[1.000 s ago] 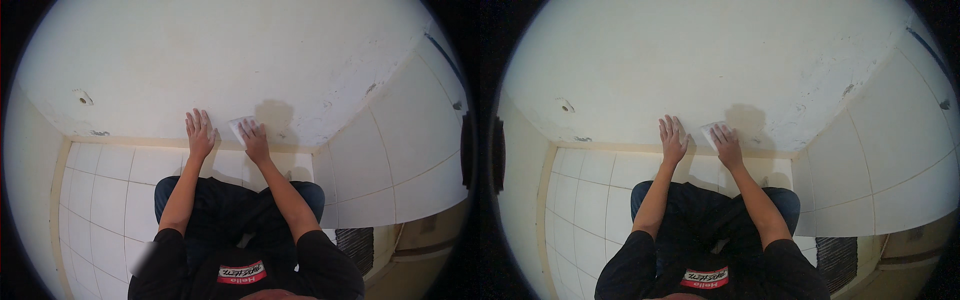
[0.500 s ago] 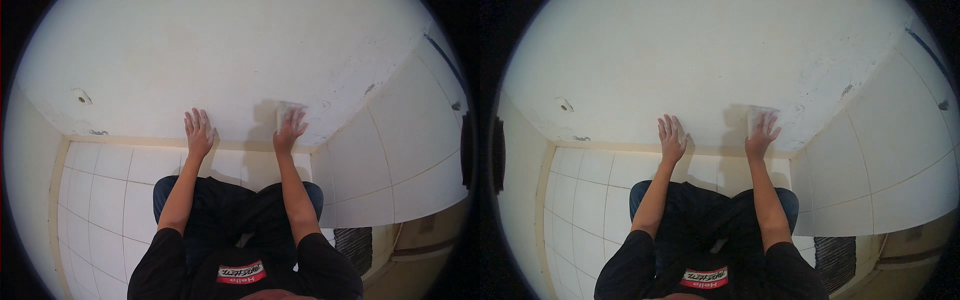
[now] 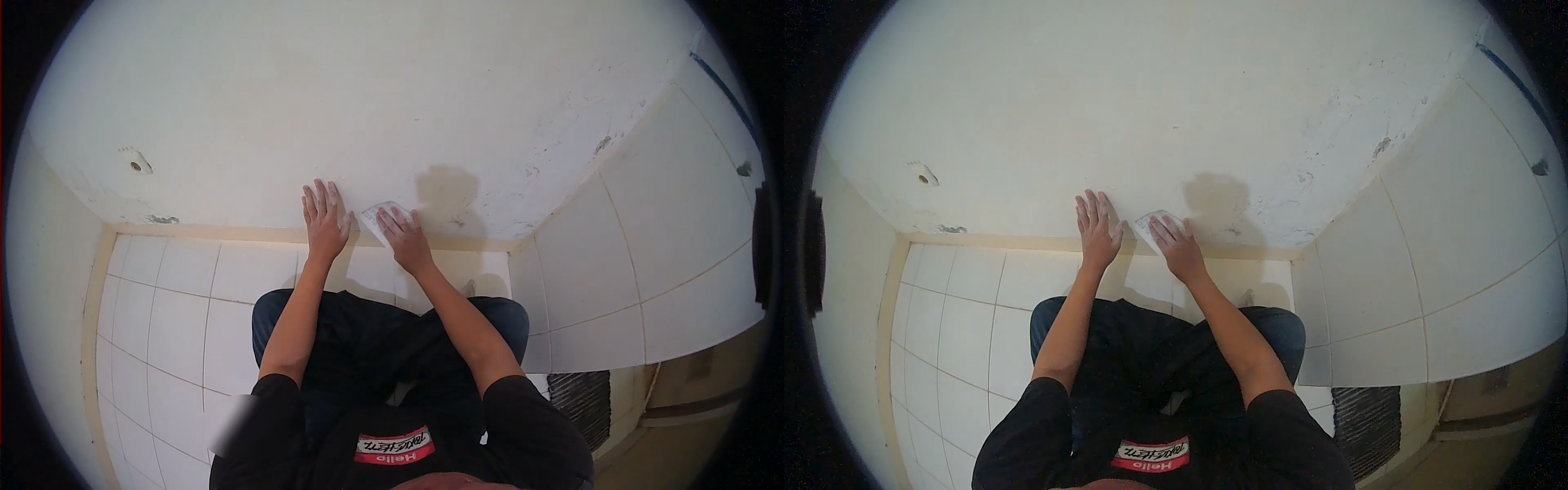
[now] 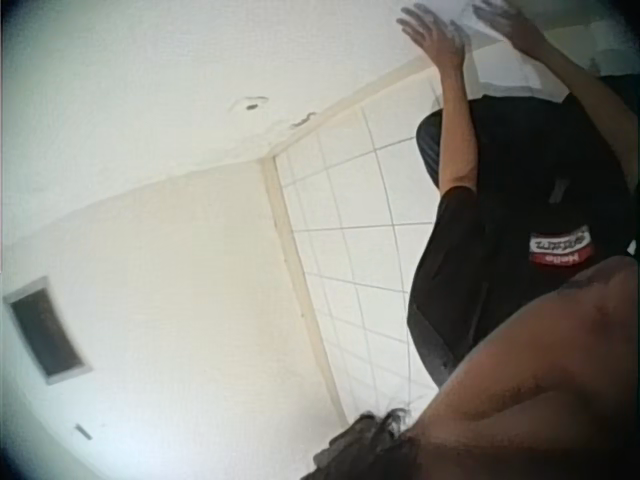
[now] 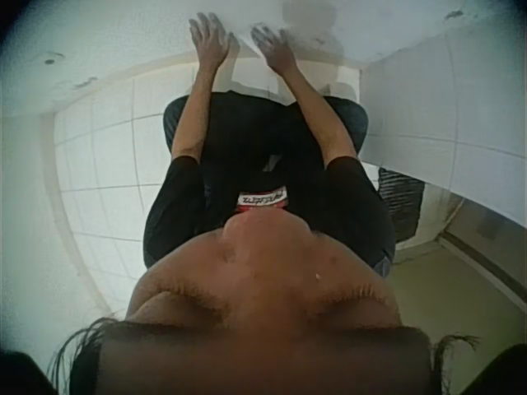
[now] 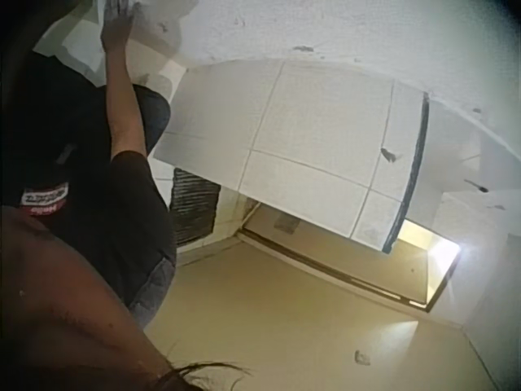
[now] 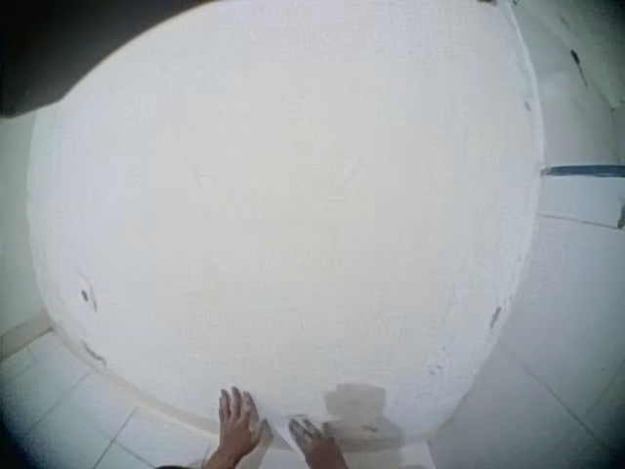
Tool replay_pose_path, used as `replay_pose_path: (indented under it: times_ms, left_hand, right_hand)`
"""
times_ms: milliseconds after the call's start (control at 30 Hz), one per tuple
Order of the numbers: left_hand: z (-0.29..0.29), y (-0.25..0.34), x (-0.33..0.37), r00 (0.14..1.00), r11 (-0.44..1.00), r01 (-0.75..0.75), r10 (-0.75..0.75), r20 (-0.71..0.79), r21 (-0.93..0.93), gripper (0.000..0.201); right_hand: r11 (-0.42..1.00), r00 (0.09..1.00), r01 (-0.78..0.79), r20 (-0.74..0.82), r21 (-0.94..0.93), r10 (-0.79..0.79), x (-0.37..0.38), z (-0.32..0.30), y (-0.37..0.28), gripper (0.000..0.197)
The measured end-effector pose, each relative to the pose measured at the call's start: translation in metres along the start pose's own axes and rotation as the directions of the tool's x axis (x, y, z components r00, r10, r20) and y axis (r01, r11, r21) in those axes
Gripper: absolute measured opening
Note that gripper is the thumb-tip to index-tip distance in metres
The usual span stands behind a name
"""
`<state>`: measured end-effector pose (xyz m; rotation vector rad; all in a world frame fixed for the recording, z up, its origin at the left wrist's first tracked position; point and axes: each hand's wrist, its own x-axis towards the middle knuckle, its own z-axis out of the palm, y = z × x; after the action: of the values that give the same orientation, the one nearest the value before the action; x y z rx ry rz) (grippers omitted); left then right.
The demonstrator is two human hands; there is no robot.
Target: The person sands a wall using sandpaper by hand.
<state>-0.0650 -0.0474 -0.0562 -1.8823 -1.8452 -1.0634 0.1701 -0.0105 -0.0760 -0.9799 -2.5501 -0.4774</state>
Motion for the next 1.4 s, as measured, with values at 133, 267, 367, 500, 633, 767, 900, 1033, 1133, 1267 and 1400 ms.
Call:
replay_pose_path:
  times_ms: [133, 267, 367, 500, 633, 767, 900, 1033, 1133, 1267, 1400]
  left_hand:
    - [0.001, 0.001, 0.0, 0.999, 0.999, 0.008, -0.009, -0.033, -0.037, 0.088]
    - [0.0, -0.003, -0.002, 1.0, 1.0, 0.001, -0.001, -0.005, 0.002, 0.094]
    - [0.0, 0.0, 0.0, 1.0, 1.0, -0.004, 0.004, -0.018, -0.014, 0.094]
    - [0.0, -0.003, -0.002, 1.0, 1.0, 0.008, -0.008, -0.02, -0.005, 0.094]
    - [0.001, 0.001, 0.001, 1.0, 1.0, 0.009, -0.009, -0.013, -0.02, 0.093]
    - [0.0, -0.002, -0.001, 1.0, 1.0, 0.015, -0.015, -0.006, -0.007, 0.094]
    - [0.001, 0.0, 0.0, 1.0, 1.0, -0.008, 0.008, -0.014, -0.008, 0.094]
    - [0.0, -0.001, -0.001, 0.999, 0.999, 0.017, -0.019, -0.041, -0.04, 0.089]
    - [0.0, 0.002, 0.0, 0.999, 0.999, 0.013, -0.014, -0.04, -0.042, 0.088]
    - [-0.001, -0.003, -0.003, 1.0, 1.0, -0.003, 0.003, -0.014, -0.002, 0.093]
    - [0.001, 0.0, -0.001, 1.0, 1.0, -0.01, 0.01, -0.01, 0.0, 0.092]
  right_hand:
    - [1.0, 1.0, 0.011, -0.014, -0.006, -0.011, -0.001, -0.003, 0.008, 0.057]
    - [0.983, 0.971, -0.179, -0.172, -0.048, 0.169, 0.005, -0.025, 0.025, 0.063]
    - [0.918, 0.915, -0.389, -0.15, -0.075, 0.375, 0.004, -0.042, 0.048, 0.08]
    - [0.859, 0.834, -0.511, -0.227, 0.027, 0.503, 0.003, -0.059, 0.062, 0.098]
    - [0.857, 0.805, -0.496, -0.296, 0.137, 0.513, 0.004, -0.049, 0.055, 0.104]
    - [0.936, 0.932, -0.31, -0.142, 0.164, 0.334, 0.007, -0.031, 0.018, 0.088]
    - [0.986, 0.986, -0.163, -0.033, 0.044, 0.165, 0.003, -0.016, 0.004, 0.074]
    - [0.998, 0.998, -0.067, 0.008, 0.017, 0.067, 0.002, -0.011, -0.001, 0.07]
    - [0.997, 0.997, -0.078, -0.023, 0.027, 0.078, 0.002, -0.011, 0.004, 0.065]
    - [0.992, 0.986, -0.123, -0.119, -0.026, 0.119, 0.017, -0.024, 0.009, 0.065]
    - [0.986, 0.976, -0.163, -0.149, -0.025, 0.158, 0.016, -0.027, 0.012, 0.066]
